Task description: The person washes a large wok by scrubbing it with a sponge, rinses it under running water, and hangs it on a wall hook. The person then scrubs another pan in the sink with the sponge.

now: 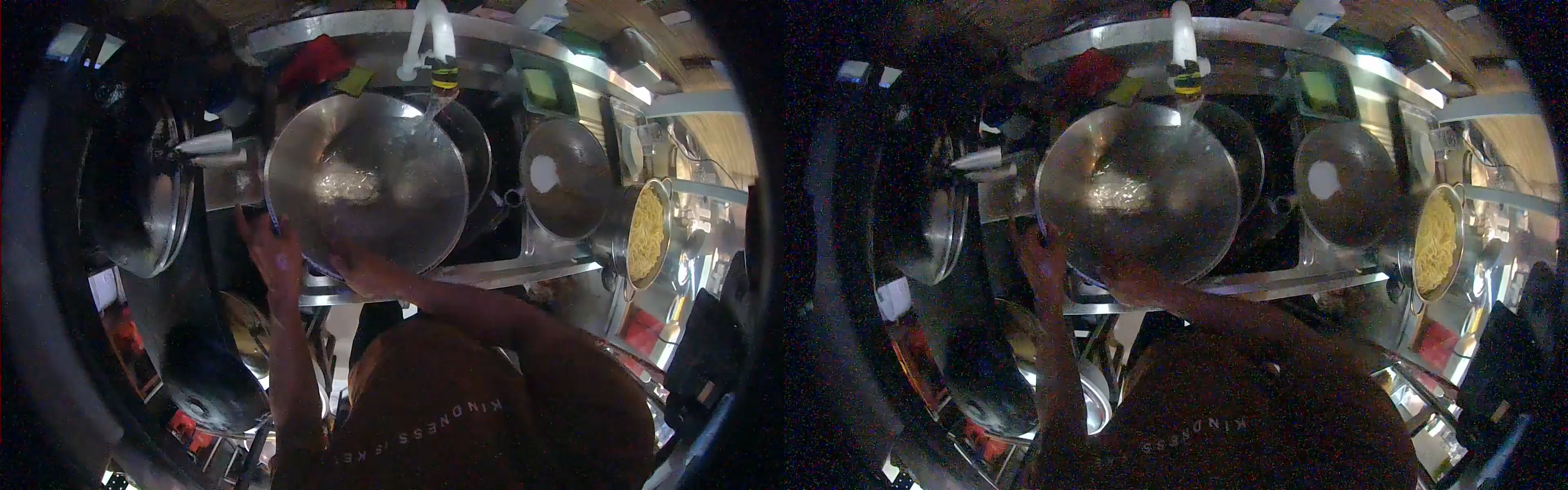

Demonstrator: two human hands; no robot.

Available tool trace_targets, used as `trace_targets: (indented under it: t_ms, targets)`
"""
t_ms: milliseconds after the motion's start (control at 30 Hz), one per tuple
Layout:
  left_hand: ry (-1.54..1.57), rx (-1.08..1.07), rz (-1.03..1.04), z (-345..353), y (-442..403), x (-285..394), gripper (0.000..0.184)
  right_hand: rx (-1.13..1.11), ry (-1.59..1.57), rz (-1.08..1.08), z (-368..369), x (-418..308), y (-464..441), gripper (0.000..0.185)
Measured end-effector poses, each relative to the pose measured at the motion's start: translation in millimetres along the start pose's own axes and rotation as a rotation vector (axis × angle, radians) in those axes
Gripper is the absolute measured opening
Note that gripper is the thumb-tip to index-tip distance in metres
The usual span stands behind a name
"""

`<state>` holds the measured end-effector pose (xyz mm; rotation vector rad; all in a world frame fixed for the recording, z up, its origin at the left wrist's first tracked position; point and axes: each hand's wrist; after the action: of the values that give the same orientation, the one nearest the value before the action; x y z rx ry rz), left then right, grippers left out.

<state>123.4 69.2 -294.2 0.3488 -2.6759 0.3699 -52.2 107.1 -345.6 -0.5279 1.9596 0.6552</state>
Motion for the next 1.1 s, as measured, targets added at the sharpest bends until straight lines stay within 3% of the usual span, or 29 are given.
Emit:
trace_targets:
  t_ms: [67, 167, 267, 333, 400, 433, 500, 567, 633, 700, 767, 833, 900, 1000, 1033, 1067, 1100]
  targets:
    - [-0.004, -0.020, -0.007, -1, -1, -4, 0.024, 0.056, 0.065, -0.048, -37, -7, 30, 0.038]
    - [-0.029, 0.065, 0.022, -9, -1, 13, 0.032, 0.168, 0.302, 0.026, -84, 65, 44, 0.039]
    - [-0.183, 0.155, 0.220, -21, -7, 51, 0.036, 0.367, 0.467, 0.147, -120, 131, 11, 0.039]
    - [-0.146, 0.073, 0.419, -8, -12, 66, 0.030, 0.462, 0.467, 0.222, -134, 155, -20, 0.040]
    - [0.357, -0.187, 0.266, 25, -24, 90, 0.023, 0.526, 0.420, 0.271, -142, 164, -53, 0.041]
    - [0.833, -0.408, -0.012, 46, -31, 110, 0.021, 0.546, 0.364, 0.281, -144, 164, -66, 0.041]
    - [1.316, -0.683, -0.384, 54, -49, 163, 0.024, 0.585, 0.243, 0.292, -149, 164, -88, 0.042]
    - [1.515, -0.912, -0.542, 104, -75, 171, 0.029, 0.653, 0.037, 0.243, -154, 163, -101, 0.043]
    - [1.470, -0.853, -0.504, 119, -83, 208, 0.025, 0.735, -0.227, 0.131, -157, 164, -105, 0.044]
    - [1.500, -0.831, -0.603, 138, -92, 227, 0.024, 0.807, -0.547, -0.044, -151, 167, -99, 0.045]
    - [1.595, -0.836, -0.836, 166, -101, 232, 0.031, 0.824, -0.802, -0.211, -137, 174, -88, 0.047]
    - [1.406, -0.953, -0.510, 200, -109, 216, 0.026, 0.830, -0.962, -0.337, -119, 181, -85, 0.048]
    - [0.894, -0.784, -0.190, 154, -107, 233, 0.024, 0.806, -1.095, -0.408, -98, 191, -87, 0.050]
    - [0.581, -1.043, -0.196, 87, -108, 245, 0.020, 0.542, -1.432, -0.246, -77, 233, -86, 0.049]
    - [0.685, -0.962, 0.021, 81, -101, 234, 0.020, 0.448, -1.537, -0.181, -74, 239, -83, 0.048]
    - [0.779, -0.869, 0.238, 75, -95, 219, 0.021, 0.361, -1.449, -0.273, -89, 227, -79, 0.048]
    - [0.839, -0.806, 0.308, 75, -91, 206, 0.020, 0.318, -1.394, -0.288, -98, 220, -79, 0.048]
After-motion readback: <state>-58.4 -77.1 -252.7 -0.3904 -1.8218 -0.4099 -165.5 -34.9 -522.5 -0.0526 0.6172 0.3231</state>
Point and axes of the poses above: each hand's wrist, its own y-axis away from the middle knuckle, its own z-axis out of the palm, x = y × z, and after that the axes turned 1 degree about y, right-handed
